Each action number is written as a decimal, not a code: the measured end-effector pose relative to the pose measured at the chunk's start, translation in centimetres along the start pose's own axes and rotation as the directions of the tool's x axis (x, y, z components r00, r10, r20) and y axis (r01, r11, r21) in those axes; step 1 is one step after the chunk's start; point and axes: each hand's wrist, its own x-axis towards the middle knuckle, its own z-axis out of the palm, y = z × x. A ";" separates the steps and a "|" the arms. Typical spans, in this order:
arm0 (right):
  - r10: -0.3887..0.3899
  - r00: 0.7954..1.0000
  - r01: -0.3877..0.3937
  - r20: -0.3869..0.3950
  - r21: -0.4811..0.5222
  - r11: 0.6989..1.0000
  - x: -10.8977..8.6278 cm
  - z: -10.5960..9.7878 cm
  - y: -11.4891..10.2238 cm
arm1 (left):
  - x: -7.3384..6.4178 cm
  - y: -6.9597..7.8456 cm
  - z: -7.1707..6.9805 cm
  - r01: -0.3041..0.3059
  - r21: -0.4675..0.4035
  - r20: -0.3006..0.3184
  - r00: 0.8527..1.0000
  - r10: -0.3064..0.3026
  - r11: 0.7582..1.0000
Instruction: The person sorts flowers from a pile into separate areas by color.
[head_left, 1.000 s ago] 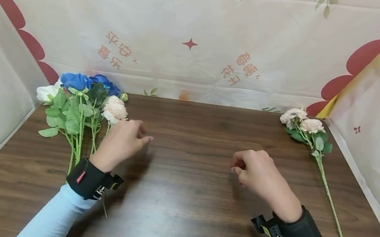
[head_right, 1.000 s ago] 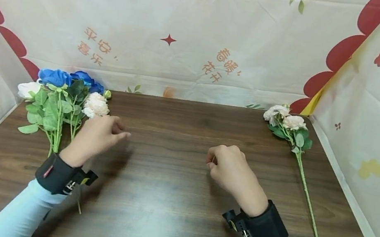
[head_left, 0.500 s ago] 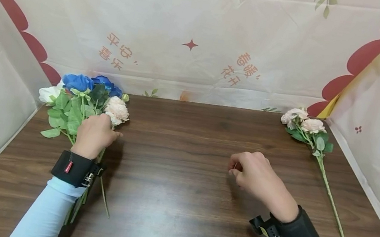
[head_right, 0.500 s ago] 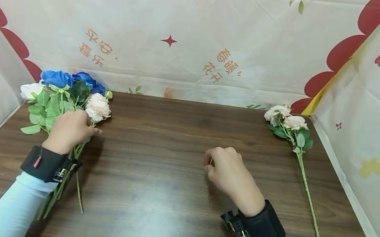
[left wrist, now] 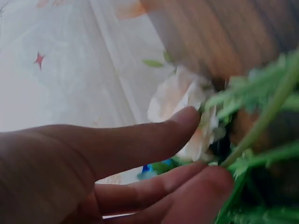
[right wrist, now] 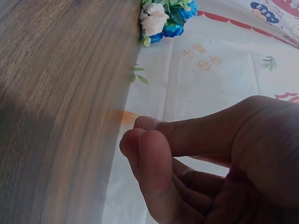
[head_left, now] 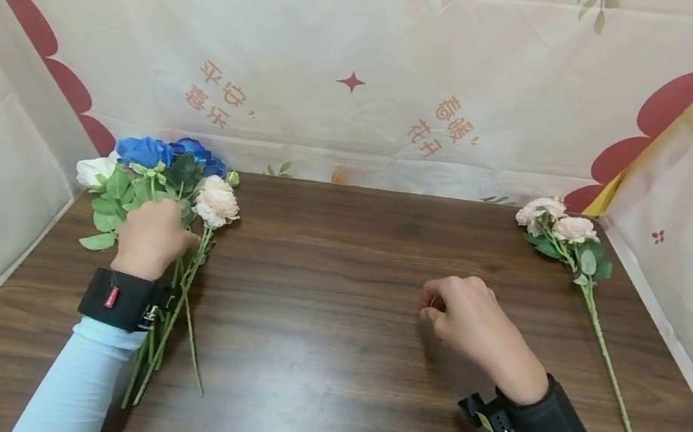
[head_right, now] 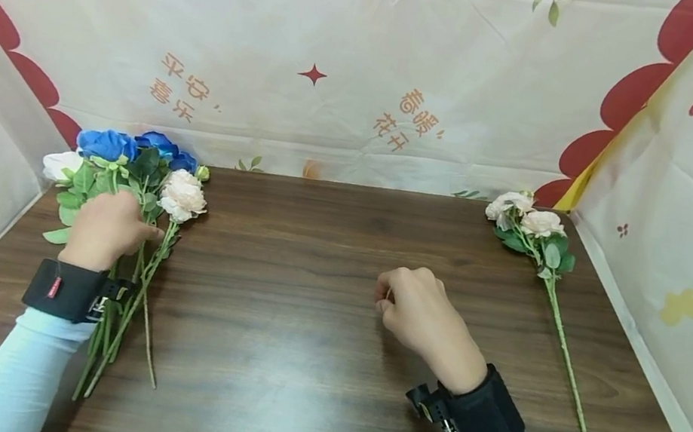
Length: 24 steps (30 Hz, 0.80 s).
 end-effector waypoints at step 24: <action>-0.015 1.000 0.015 0.009 0.001 1.000 0.0 0.1 0.4 | 0.7 0.8 2.3 -0.091 -0.037 0.224 0.970 0.097 0.995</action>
